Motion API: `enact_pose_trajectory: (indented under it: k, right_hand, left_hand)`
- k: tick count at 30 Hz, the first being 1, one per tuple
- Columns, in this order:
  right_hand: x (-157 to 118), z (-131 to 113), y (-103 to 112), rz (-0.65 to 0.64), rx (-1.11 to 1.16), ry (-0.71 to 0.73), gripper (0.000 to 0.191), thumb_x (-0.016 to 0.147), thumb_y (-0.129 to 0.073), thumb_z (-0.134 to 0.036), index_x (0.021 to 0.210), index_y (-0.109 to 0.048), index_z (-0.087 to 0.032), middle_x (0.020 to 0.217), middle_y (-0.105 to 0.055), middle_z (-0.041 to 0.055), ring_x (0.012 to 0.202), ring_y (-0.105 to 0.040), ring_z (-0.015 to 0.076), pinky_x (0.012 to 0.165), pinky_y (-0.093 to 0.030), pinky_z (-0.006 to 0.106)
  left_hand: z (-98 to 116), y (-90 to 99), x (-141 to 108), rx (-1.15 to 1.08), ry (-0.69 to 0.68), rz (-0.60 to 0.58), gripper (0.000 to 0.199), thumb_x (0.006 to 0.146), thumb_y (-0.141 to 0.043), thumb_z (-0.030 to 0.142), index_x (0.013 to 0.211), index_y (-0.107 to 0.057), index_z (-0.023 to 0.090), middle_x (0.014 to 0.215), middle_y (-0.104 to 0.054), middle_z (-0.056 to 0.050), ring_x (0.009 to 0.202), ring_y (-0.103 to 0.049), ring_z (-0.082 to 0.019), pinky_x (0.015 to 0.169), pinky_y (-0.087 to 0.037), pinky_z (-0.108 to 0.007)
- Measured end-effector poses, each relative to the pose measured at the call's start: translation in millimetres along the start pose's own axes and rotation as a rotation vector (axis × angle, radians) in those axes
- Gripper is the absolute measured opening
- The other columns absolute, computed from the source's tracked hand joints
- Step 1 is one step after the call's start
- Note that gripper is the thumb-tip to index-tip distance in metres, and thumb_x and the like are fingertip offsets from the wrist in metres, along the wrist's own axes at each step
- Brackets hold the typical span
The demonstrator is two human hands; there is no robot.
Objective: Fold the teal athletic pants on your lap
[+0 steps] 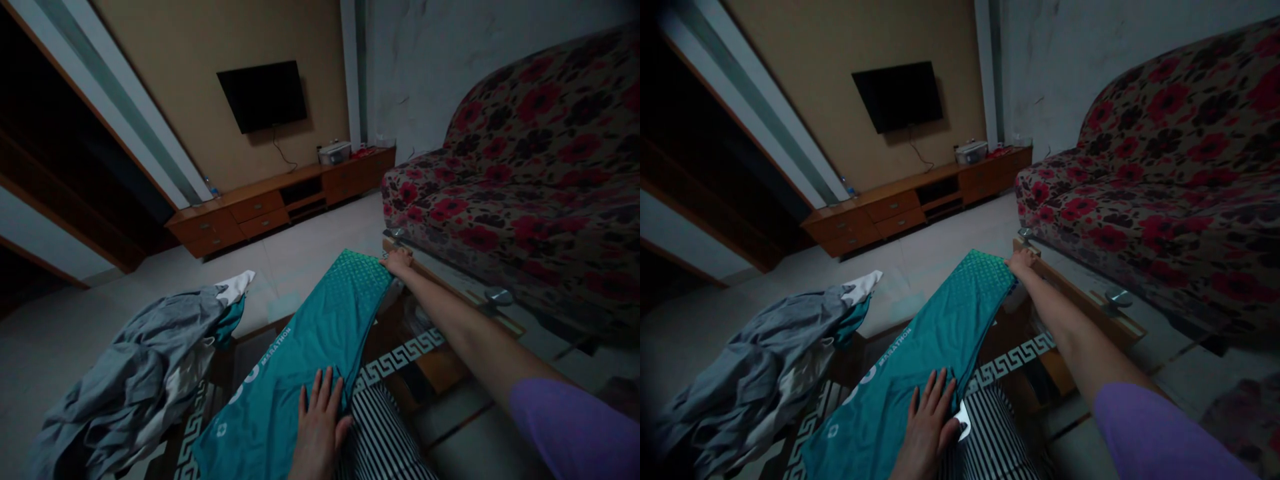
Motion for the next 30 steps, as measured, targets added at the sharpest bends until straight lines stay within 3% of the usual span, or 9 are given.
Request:
enact_pose_trajectory:
  k: [3, 5, 10, 14, 17, 20, 23, 25, 30]
  right_hand:
    - [9, 9, -2, -0.028, 0.001, -0.039, 0.061, 0.087, -0.059, -0.051, 0.132, -0.057, -0.009, 0.14, -0.042, 0.027, 0.132, -0.036, 0.0379, 0.103, -0.034, 0.052]
    - [9, 18, -3, -0.03, 0.008, -0.05, 0.063, 0.087, -0.057, -0.052, 0.134, -0.055, -0.01, 0.139, -0.044, 0.0257, 0.131, -0.039, 0.0362, 0.102, -0.037, 0.049]
    - [9, 29, -8, -0.107, -0.019, -0.046, 0.066, 0.078, -0.071, -0.047, 0.13, -0.055, -0.011, 0.129, -0.057, 0.0219, 0.126, -0.049, 0.0336, 0.101, -0.04, 0.045]
    - [20, 24, -9, -0.197, -0.05, -0.004, 0.056, 0.071, -0.078, -0.043, 0.118, -0.064, -0.016, 0.122, -0.063, 0.0174, 0.117, -0.057, 0.0302, 0.094, -0.045, 0.04]
    - [26, 21, -8, -0.226, -0.048, 0.062, 0.041, 0.07, -0.078, -0.038, 0.105, -0.069, -0.018, 0.115, -0.067, 0.0124, 0.11, -0.061, 0.0271, 0.086, -0.047, 0.033]
    - [27, 20, -6, -0.189, 0.01, 0.147, 0.03, 0.069, -0.075, -0.027, 0.098, -0.07, -0.019, 0.104, -0.07, 0.0076, 0.096, -0.064, 0.0228, 0.076, -0.048, 0.028]
    - [32, 26, -4, -0.145, 0.091, 0.153, 0.03, 0.066, -0.072, -0.016, 0.097, -0.07, -0.019, 0.1, -0.07, 0.0044, 0.089, -0.064, 0.0177, 0.07, -0.046, 0.022]
    - [39, 32, -4, -0.175, 0.163, 0.144, 0.035, 0.065, -0.071, -0.013, 0.099, -0.07, -0.018, 0.098, -0.069, 0.0025, 0.085, -0.063, 0.0144, 0.067, -0.045, 0.019]
    - [68, 57, 17, -0.164, 0.19, 0.095, 0.027, 0.063, -0.071, -0.015, 0.09, -0.074, -0.016, 0.075, -0.066, -0.0012, 0.069, -0.059, 0.0125, 0.062, -0.043, 0.018]
  left_hand:
    - [-21, 23.3, 27, -0.036, -0.02, 0.106, 0.052, 0.093, -0.048, 0.037, 0.145, -0.043, 0.036, 0.156, -0.032, -0.006, 0.144, -0.029, -0.032, 0.107, -0.039, -0.057]
    - [-39, 49.9, 72, -0.111, -0.029, 0.182, 0.044, 0.095, -0.044, 0.035, 0.138, -0.051, 0.031, 0.152, -0.04, -0.008, 0.142, -0.034, -0.029, 0.11, -0.036, -0.054]
    - [-85, 89.9, 263, -0.386, 0.158, 0.184, 0.036, 0.086, -0.056, 0.019, 0.121, -0.06, 0.013, 0.13, -0.061, -0.016, 0.125, -0.053, -0.027, 0.108, -0.039, -0.044]
    - [-93, 83.3, 404, -0.431, 0.238, 0.125, 0.05, 0.086, -0.061, 0.023, 0.129, -0.049, 0.003, 0.125, -0.061, -0.027, 0.11, -0.063, -0.028, 0.094, -0.048, -0.04]
    - [-84, 70.4, 472, -0.47, 0.207, 0.048, 0.069, 0.075, -0.075, 0.022, 0.134, -0.044, 0.004, 0.122, -0.063, -0.023, 0.103, -0.065, -0.024, 0.088, -0.05, -0.032]
    - [-75, 62.1, 510, -0.491, 0.149, -0.037, 0.062, 0.071, -0.08, 0.023, 0.125, -0.053, 0.008, 0.115, -0.066, -0.016, 0.099, -0.065, -0.022, 0.087, -0.05, -0.033]
    - [-69, 60.2, 529, -0.518, 0.101, -0.109, 0.032, 0.087, -0.065, 0.036, 0.107, -0.063, 0.012, 0.104, -0.067, -0.007, 0.094, -0.064, -0.02, 0.085, -0.053, -0.038]
    - [-64, 60.8, 536, -0.542, 0.082, -0.136, 0.028, 0.092, -0.058, 0.039, 0.099, -0.065, 0.012, 0.099, -0.066, -0.005, 0.089, -0.064, -0.018, 0.082, -0.053, -0.037]
    - [-33, 63.5, 551, -0.61, 0.058, -0.101, 0.016, 0.069, -0.076, 0.018, 0.077, -0.064, 0.011, 0.068, -0.062, 0.001, 0.073, -0.06, -0.016, 0.076, -0.049, -0.029]
Point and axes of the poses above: each hand's wrist, its own x-axis towards the middle knuckle, its own y-axis out of the back of the hand, z = x × y, the point moved 7 cm from there along x, towards the middle knuckle
